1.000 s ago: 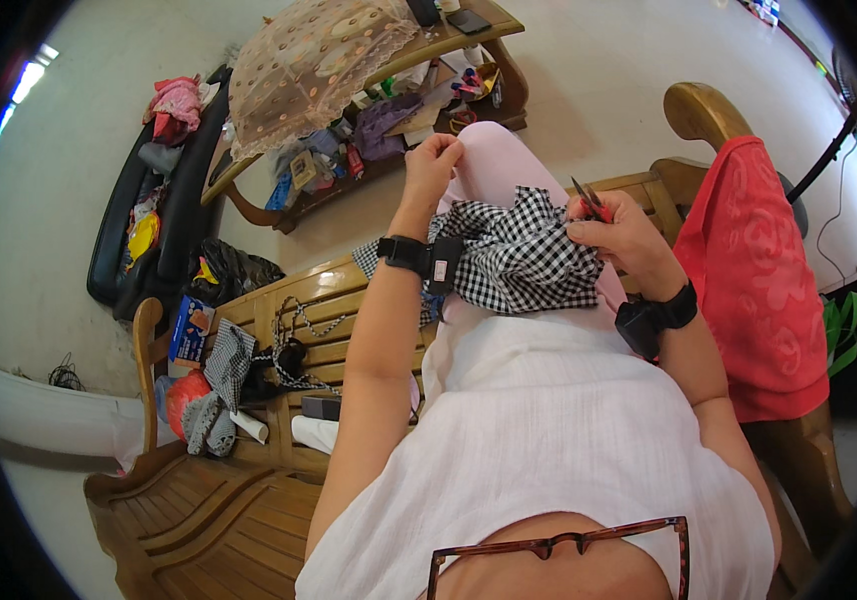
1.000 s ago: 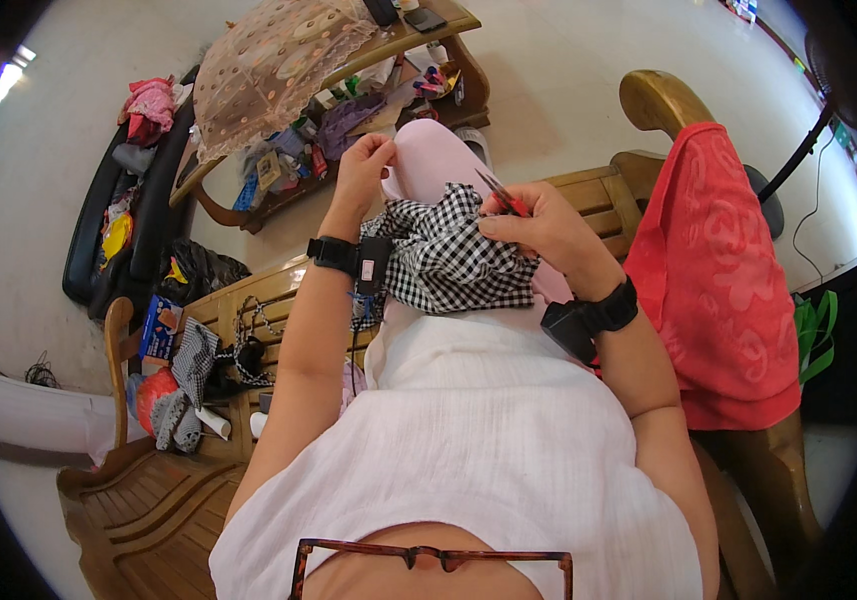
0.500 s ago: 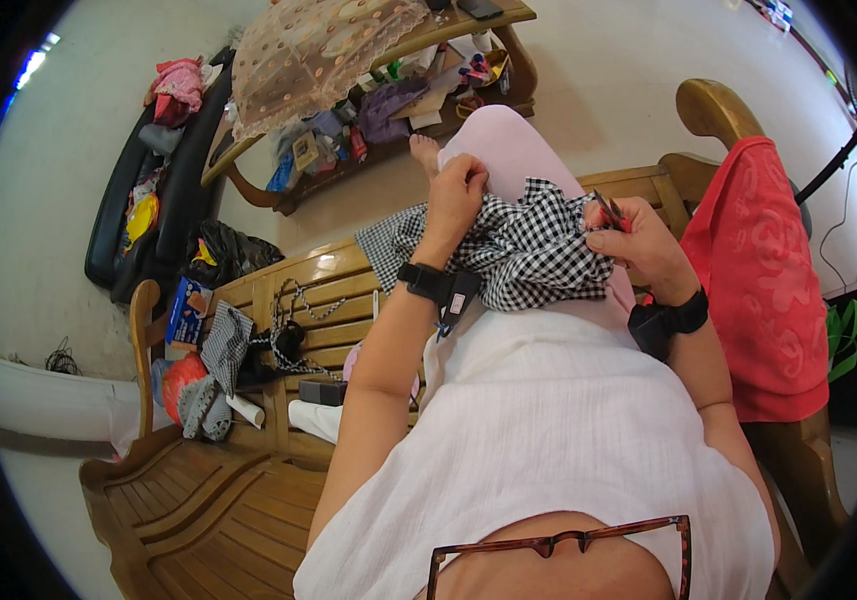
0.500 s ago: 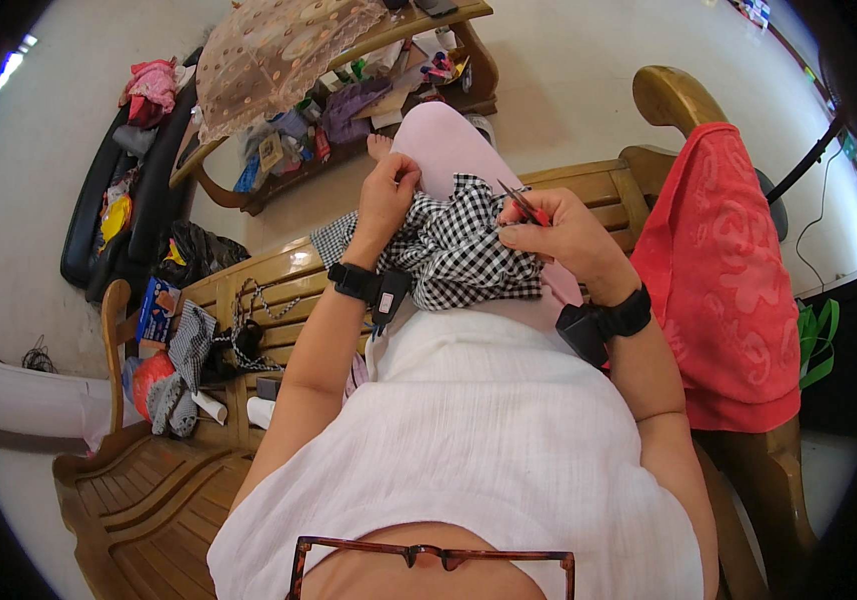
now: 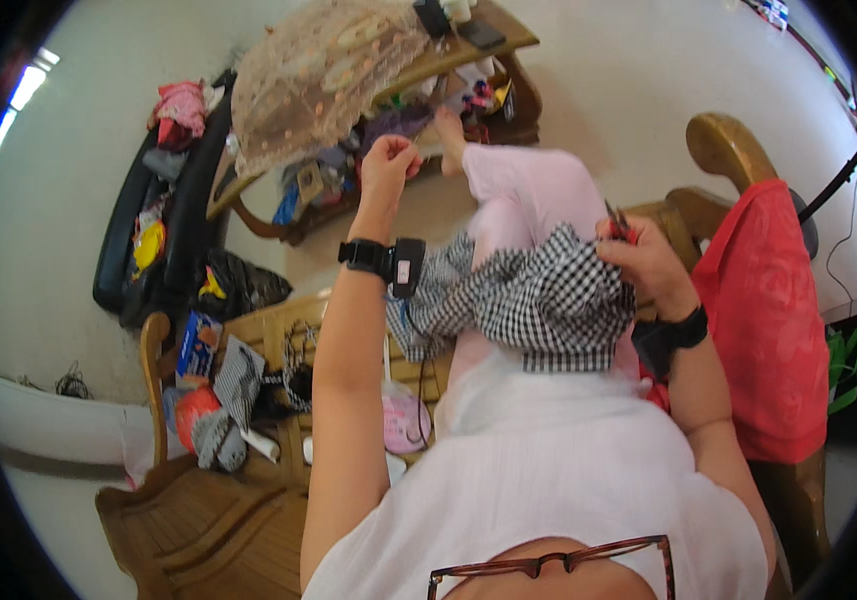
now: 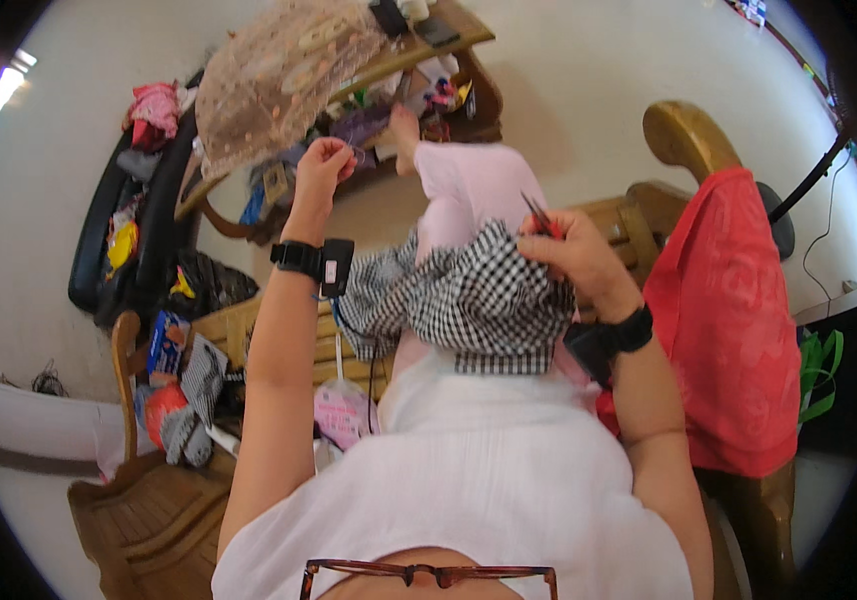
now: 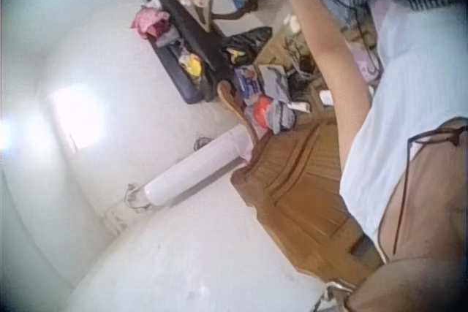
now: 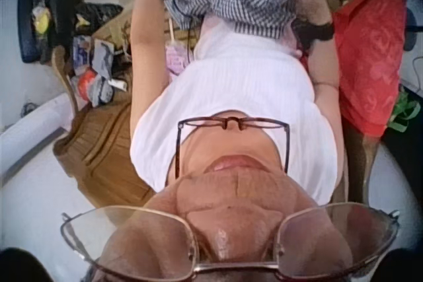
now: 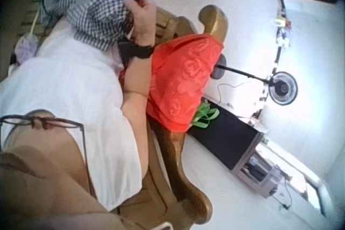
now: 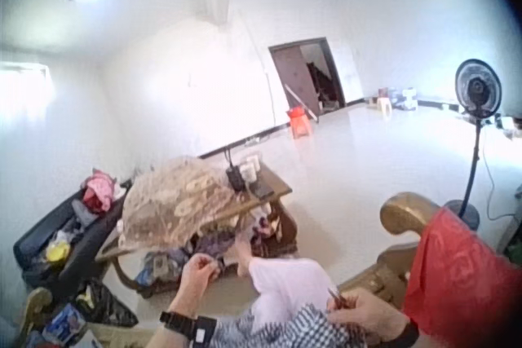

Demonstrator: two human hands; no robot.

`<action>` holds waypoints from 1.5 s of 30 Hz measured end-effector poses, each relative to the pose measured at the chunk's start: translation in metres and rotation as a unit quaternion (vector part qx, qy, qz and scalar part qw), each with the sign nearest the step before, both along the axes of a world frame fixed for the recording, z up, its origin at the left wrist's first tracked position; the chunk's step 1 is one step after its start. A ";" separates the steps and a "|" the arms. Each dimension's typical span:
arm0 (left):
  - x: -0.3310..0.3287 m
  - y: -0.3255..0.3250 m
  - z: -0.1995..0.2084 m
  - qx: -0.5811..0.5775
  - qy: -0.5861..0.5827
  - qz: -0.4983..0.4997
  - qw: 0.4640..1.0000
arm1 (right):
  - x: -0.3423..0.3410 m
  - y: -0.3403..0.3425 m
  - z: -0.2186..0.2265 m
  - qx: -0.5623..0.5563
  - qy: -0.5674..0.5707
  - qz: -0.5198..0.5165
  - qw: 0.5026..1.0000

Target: The person is using scissors to trim or unpick stitches on a black and white checkered fabric item while sitting on a wooden bench.

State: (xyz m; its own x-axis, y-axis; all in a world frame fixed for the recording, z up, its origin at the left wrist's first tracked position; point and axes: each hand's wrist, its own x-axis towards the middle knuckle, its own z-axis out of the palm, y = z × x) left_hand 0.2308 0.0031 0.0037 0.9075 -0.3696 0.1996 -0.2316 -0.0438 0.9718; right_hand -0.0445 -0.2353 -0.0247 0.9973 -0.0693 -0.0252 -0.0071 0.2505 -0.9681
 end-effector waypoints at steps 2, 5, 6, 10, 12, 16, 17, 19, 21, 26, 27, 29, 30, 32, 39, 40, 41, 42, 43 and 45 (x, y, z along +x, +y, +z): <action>0.020 -0.010 0.017 0.080 0.015 0.020 0.996 | 0.004 -0.001 0.003 0.024 0.022 -0.030 0.999; 0.064 -0.025 0.030 0.101 0.011 0.030 0.994 | 0.019 -0.007 -0.010 0.075 0.047 -0.024 0.996; 0.083 -0.028 0.030 0.102 0.008 0.026 0.994 | 0.023 -0.008 -0.014 0.084 0.051 -0.024 0.995; 0.154 -0.069 0.028 0.197 -0.013 0.029 0.980 | 0.040 -0.014 -0.041 0.091 0.105 -0.021 0.990; 0.190 -0.092 0.019 0.212 -0.032 0.051 0.975 | 0.049 -0.015 -0.053 0.060 0.082 -0.040 0.994; 0.275 -0.131 -0.016 0.190 -0.138 0.131 0.963 | 0.065 -0.027 -0.075 0.011 0.091 -0.030 0.995; 0.290 -0.137 -0.025 0.196 -0.134 0.128 0.963 | 0.067 -0.029 -0.077 -0.011 0.106 -0.018 0.994; 0.312 -0.154 -0.040 0.180 -0.155 0.144 0.961 | 0.076 -0.035 -0.074 0.008 0.140 -0.007 0.990; 0.323 -0.162 -0.053 0.230 -0.281 0.150 0.919 | 0.084 -0.039 -0.078 0.028 0.137 -0.010 0.990; 0.301 -0.152 -0.077 0.296 -0.407 0.228 0.834 | 0.087 -0.040 -0.081 0.068 0.197 0.017 0.978; 0.297 -0.145 -0.073 0.294 -0.409 0.229 0.833 | 0.086 -0.039 -0.080 0.067 0.194 0.017 0.979; 0.286 -0.127 -0.065 0.273 -0.351 0.195 0.874 | 0.080 -0.033 -0.082 0.062 0.176 0.013 0.982; 0.274 -0.121 -0.060 0.270 -0.355 0.197 0.873 | 0.077 -0.031 -0.079 0.060 0.171 0.012 0.983; 0.248 -0.109 -0.053 0.231 -0.219 0.176 0.931 | 0.073 -0.027 -0.073 0.057 0.151 -0.015 0.987; -0.014 -0.074 0.002 0.162 0.061 -0.240 0.955 | 0.055 -0.011 -0.012 0.003 0.083 -0.072 0.994; -0.051 -0.070 0.006 0.165 0.071 -0.290 0.940 | 0.051 -0.007 -0.009 -0.003 0.080 -0.071 0.994; -0.087 -0.064 0.008 0.145 0.083 -0.307 0.937 | 0.045 -0.001 -0.007 0.028 0.067 -0.070 0.995; -0.111 -0.061 0.010 0.129 0.089 -0.321 0.934 | 0.044 0.005 -0.005 0.061 0.047 -0.067 0.995; -0.130 -0.062 0.009 0.120 0.080 -0.319 0.937 | 0.039 0.010 -0.002 0.045 0.032 -0.071 0.996; -0.157 -0.059 0.009 0.108 0.061 -0.303 0.945 | 0.027 0.018 0.009 0.037 0.016 -0.063 0.997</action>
